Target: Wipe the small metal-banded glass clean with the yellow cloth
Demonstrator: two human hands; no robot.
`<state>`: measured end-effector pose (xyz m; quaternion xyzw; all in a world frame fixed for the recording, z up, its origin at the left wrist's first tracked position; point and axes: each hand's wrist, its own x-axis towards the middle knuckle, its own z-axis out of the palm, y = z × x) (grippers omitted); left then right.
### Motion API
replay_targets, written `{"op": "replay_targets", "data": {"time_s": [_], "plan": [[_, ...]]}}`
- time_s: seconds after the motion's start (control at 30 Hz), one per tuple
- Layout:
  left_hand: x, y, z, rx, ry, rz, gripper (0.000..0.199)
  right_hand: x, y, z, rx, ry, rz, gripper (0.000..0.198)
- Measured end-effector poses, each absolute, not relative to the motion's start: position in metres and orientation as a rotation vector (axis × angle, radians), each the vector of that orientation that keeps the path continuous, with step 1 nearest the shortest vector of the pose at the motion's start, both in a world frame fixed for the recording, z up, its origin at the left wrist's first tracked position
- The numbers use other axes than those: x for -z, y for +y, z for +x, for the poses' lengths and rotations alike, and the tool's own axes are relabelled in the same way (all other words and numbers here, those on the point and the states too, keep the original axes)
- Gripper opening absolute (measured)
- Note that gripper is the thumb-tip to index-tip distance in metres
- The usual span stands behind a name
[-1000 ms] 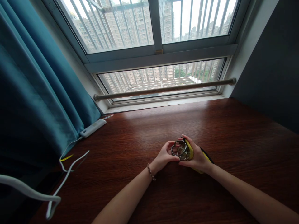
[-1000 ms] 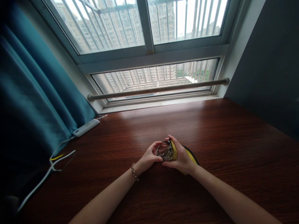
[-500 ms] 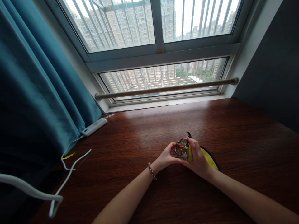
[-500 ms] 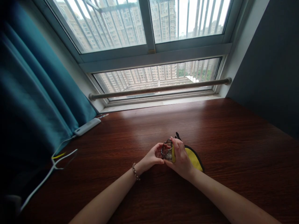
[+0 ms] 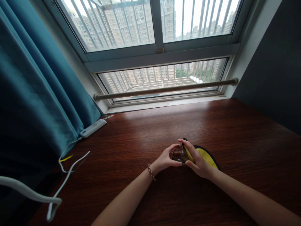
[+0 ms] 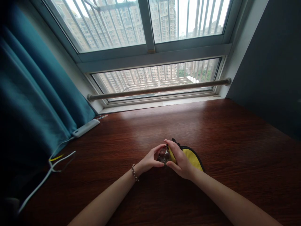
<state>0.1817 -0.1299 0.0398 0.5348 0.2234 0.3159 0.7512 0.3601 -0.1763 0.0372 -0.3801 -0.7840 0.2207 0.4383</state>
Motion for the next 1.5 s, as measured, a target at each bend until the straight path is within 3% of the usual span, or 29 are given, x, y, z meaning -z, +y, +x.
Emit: {"op": "replay_targets", "data": {"time_s": [0.13,0.37,0.83,1.23,1.5], "plan": [[-0.037,-0.132,0.181,-0.629,0.467,1.044,0.054,-0.030,-0.169,0.362,-0.728,-1.806,-0.973,0.051],[-0.027,-0.129,0.179,-0.607,0.477,0.910,0.074,-0.032,-0.167,0.358,-0.691,-1.753,-1.054,0.038],[-0.028,-0.120,0.181,-0.625,0.447,0.730,0.069,-0.035,-0.171,0.354,-0.530,-1.769,-1.140,0.044],[-0.030,-0.126,0.189,-0.841,0.469,0.723,0.056,-0.034,-0.173,0.352,-0.658,-1.671,-1.146,0.034],[-0.029,-0.125,0.191,-0.835,0.493,0.684,0.046,-0.038,-0.177,0.352,-0.568,-1.752,-1.146,0.022]]}}
